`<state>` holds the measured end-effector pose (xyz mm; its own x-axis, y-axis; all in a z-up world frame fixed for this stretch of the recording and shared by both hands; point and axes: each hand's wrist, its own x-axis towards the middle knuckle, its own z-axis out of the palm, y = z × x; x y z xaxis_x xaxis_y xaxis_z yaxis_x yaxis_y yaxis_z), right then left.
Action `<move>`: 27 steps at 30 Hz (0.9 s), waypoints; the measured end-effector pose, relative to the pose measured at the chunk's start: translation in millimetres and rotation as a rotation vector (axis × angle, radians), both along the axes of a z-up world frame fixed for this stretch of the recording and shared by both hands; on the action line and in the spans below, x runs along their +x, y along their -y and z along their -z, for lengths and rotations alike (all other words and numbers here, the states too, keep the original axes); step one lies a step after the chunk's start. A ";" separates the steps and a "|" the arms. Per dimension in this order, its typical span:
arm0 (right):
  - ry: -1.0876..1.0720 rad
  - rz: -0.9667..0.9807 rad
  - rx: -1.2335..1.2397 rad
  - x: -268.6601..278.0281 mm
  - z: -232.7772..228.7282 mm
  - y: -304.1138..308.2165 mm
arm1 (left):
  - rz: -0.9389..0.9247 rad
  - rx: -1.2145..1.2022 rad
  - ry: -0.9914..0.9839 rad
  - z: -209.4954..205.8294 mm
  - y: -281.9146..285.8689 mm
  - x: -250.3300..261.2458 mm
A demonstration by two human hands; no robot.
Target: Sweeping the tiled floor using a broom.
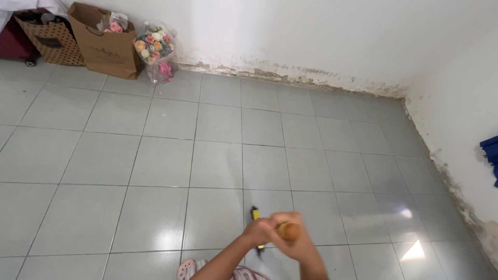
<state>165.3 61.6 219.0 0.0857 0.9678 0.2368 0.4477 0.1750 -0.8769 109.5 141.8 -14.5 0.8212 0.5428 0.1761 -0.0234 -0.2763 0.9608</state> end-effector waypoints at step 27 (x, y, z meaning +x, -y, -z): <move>-0.085 0.112 -0.167 -25.8 41.4 -9.6 | 0.058 -0.189 -0.780 10.4 -13.8 -35.5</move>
